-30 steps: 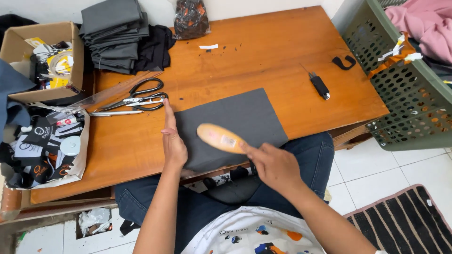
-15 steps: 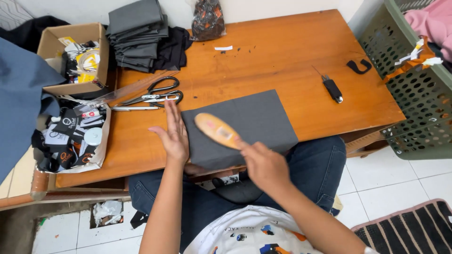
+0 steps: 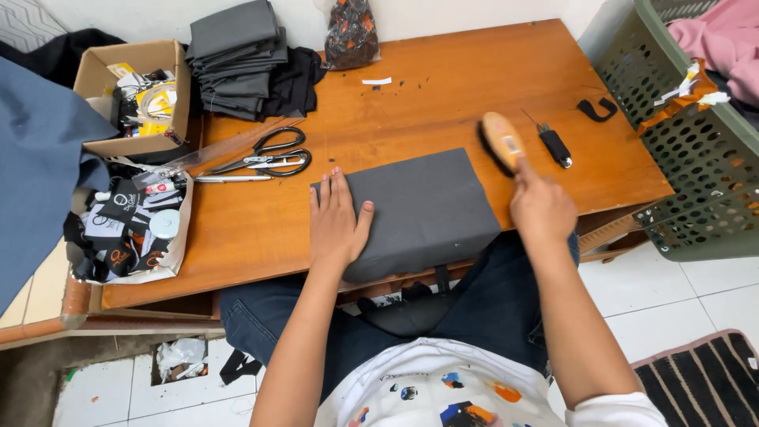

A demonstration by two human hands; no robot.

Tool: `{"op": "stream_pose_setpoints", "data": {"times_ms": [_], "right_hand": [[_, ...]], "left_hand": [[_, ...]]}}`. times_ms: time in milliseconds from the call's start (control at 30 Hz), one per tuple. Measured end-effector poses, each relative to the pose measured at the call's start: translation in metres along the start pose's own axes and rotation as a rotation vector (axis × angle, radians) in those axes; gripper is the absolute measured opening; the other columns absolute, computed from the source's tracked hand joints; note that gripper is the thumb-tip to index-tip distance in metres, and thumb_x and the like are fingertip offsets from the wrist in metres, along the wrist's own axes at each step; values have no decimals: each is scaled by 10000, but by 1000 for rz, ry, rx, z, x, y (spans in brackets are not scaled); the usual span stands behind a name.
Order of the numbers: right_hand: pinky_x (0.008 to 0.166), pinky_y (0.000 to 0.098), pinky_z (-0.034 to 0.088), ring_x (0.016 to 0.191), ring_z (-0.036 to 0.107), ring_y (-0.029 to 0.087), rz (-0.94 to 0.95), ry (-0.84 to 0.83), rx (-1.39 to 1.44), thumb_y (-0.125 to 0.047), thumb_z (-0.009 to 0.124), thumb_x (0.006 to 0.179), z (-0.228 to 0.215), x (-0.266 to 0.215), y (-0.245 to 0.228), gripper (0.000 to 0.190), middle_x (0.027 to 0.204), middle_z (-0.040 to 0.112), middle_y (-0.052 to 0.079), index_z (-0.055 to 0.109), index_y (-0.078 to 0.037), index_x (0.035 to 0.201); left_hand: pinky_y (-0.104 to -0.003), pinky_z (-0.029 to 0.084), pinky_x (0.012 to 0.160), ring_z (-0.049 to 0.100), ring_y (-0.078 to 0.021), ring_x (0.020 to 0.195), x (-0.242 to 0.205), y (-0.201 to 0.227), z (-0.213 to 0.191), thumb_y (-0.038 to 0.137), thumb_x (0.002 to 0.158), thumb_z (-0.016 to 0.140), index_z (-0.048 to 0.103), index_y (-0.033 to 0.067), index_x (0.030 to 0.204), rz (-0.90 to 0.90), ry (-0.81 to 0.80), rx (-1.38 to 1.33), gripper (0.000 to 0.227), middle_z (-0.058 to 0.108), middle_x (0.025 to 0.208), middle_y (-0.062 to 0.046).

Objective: The person holds a piece of dark gray fabric, folds it, and places it on a wooden table. They then use a wooden brush to repeatedly brush the surface of the fabric.

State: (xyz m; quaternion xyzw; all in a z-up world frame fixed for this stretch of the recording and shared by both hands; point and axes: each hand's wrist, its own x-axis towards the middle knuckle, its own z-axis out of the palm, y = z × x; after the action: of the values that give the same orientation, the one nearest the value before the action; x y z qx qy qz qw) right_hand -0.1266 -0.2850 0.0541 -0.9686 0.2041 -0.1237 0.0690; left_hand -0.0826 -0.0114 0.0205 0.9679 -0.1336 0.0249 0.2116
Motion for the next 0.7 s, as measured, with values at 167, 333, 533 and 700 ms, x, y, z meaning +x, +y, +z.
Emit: {"op": "stream_pose_setpoints", "data": {"times_ms": [167,333,533,700], "right_hand": [[574,429,494,645,602,349,-155,220,17,-238,452,865,-10,-38,-22,307,721,560,131,584,-283,1139],[486,338,494,531,595,243,-495,103,174,-290,458,798,-11,-76,-80,230,676,559,-2,638,-362,922],[499,414,503,586,612,300,-229,86,83,-256,469,781,13,-10,-18,238,633,573,58,667,-342,880],[528,411,502,582,599,311,-113,406,-136,-257,510,826,-3,1,25,327,693,571,82,618,-355,1118]], "left_hand": [[-429,17,1055,180,-302,1306,-3,6,-11,405,869,111,105,-70,1344,-4,61,-112,672,266,1362,-238],[-427,26,1056,192,-307,1300,-6,3,-9,345,859,67,49,-92,1335,-1,78,-140,647,237,1379,-234],[-421,28,1058,178,-300,1305,-5,6,-12,385,852,83,65,-80,1341,-48,43,-103,675,233,1387,-218],[-429,-39,1051,133,-300,1318,-4,10,-14,453,862,128,103,-56,1356,-67,51,-29,710,282,1368,-217]]}}
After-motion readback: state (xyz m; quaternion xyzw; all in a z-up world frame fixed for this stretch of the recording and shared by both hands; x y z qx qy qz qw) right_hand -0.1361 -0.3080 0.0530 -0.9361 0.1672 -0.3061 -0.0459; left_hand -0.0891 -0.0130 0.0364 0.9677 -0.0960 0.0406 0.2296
